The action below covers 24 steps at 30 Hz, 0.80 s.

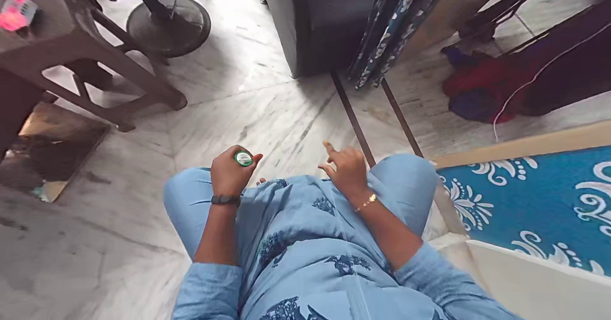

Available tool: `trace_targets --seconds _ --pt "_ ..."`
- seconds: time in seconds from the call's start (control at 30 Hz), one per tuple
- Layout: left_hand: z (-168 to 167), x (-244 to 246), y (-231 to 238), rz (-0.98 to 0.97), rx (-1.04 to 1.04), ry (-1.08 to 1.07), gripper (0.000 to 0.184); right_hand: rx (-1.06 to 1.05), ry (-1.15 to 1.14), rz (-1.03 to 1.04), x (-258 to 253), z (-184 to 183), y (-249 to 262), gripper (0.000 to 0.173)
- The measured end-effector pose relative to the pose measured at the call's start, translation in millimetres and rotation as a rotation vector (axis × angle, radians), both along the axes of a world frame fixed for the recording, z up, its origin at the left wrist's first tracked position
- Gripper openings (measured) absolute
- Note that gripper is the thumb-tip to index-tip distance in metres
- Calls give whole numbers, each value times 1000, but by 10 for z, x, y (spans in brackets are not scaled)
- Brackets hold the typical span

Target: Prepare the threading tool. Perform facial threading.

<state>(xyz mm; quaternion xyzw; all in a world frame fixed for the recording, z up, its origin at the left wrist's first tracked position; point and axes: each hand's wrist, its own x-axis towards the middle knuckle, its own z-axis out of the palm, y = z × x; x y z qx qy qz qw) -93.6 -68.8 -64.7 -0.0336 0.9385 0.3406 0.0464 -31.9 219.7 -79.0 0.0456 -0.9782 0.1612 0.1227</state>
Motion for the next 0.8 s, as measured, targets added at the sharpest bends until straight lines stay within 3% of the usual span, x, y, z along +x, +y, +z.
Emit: trace_targets --seconds 0.1,0.17,0.23,0.3,0.37,0.43,0.53,0.67,0.73,0.8 --pt "460 265 22 -237 510 199 29 -133 149 -100 144 250 155 74" --pt "801 388 179 -543 734 246 33 -241 130 -150 104 116 311 80" --pt "1010 500 483 -766 504 314 37 -279 25 -131 -2 -177 369 59" --pt "1027 621 922 -842 319 288 36 -191 -100 -27 -89 -323 280 45" --pt "931 689 1188 -787 343 245 34 -41 -179 71 -85 -377 111 46" --pt "865 630 1130 -624 404 343 29 9 -160 98 -76 -341 60 47" --pt "904 444 545 -437 535 487 23 8 147 0 104 -68 243 41" --pt "927 423 -250 -458 681 540 15 74 658 -135 385 698 295 23" --pt "765 397 -377 -317 618 525 17 73 642 -160 388 756 247 34" --pt "474 297 -367 -116 302 434 34 19 477 -126 250 481 232 36"
